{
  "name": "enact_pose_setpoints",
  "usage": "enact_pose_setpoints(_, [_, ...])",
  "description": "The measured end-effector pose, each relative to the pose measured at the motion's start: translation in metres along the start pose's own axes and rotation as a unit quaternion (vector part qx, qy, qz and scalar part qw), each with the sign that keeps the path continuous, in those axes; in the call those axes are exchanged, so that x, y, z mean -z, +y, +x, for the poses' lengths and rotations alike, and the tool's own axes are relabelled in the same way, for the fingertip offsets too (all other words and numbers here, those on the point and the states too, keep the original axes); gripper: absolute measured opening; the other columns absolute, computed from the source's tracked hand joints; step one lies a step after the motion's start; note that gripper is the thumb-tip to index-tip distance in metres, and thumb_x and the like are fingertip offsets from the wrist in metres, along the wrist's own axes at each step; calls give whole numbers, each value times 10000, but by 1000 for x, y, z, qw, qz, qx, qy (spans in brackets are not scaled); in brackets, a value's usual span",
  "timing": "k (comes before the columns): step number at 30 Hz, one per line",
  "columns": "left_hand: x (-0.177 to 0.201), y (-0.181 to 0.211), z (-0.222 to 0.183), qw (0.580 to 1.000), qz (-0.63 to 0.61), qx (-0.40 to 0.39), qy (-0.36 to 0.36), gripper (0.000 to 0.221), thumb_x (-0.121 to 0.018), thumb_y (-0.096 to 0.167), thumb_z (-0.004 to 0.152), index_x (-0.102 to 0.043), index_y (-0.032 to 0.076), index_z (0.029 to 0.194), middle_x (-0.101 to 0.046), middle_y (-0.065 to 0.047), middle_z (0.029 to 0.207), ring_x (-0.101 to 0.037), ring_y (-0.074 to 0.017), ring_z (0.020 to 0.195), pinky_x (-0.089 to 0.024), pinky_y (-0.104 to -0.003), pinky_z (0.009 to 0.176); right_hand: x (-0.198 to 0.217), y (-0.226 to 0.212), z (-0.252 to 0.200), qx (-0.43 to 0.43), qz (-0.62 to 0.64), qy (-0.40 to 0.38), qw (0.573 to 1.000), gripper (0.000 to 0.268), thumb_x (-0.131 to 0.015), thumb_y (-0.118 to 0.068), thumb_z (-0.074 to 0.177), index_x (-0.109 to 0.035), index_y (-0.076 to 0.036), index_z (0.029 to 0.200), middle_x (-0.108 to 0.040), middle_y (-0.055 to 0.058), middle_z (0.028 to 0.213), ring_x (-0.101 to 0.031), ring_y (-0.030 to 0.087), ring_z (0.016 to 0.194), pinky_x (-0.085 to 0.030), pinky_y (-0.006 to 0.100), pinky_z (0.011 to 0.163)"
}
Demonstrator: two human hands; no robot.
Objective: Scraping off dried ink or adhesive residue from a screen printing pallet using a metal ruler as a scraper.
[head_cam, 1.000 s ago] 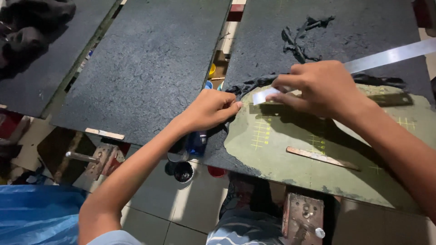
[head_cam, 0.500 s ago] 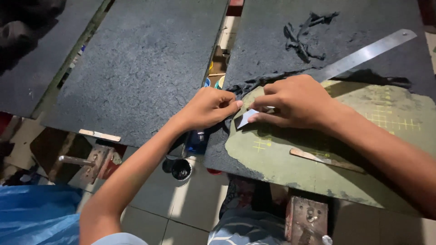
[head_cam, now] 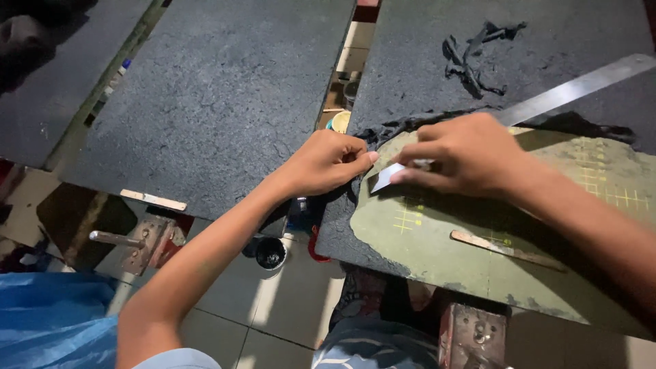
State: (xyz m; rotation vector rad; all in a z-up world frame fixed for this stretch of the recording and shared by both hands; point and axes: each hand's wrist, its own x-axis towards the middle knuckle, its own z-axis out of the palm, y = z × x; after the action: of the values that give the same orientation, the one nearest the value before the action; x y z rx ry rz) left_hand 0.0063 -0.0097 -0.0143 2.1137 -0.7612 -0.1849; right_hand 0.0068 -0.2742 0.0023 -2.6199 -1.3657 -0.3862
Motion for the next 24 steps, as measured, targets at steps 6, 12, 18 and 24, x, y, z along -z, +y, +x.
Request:
enact_pose_setpoints(6, [1, 0, -1, 1000, -2, -4, 5, 354, -593, 166, 1009, -600, 78, 667, -555, -44, 495, -483, -143, 495, -417, -312, 518, -1, 10, 9, -2, -34, -8, 999, 230, -660, -530, 941, -678, -307, 890, -657, -17, 721, -679, 266, 617, -549, 401, 585])
enact_pose_setpoints(12, [1, -3, -4, 998, 56, -28, -15, 438, -573, 291, 1065, -469, 130, 671, -375, 36, 578, -328, -105, 551, -257, -320, 564, 0, 40, 14, -7, -16, -24, 1000, 360, -637, -575, 936, -810, -259, 949, -729, 0, 716, -633, 156, 453, -425, 283, 320])
enact_pose_setpoints(18, [0, -2, -4, 999, 46, -16, -9, 459, -585, 262, 1060, -428, 134, 648, -358, 49, 574, -321, -91, 556, -258, -309, 561, 1, 7, 17, 4, 36, -61, 997, 396, -596, -633, 911, -806, -306, 985, -701, -23, 676, -606, 165, 420, -443, 311, 334])
enact_pose_setpoints(24, [1, 0, -5, 999, 42, -15, -8, 458, -588, 274, 1063, -411, 135, 664, -334, 44, 590, -307, -97, 571, -258, -310, 573, 2, 47, 11, -48, -80, -46, 995, 407, -582, -630, 954, -805, -296, 1023, -697, -23, 740, -621, 226, 483, -376, 355, 364])
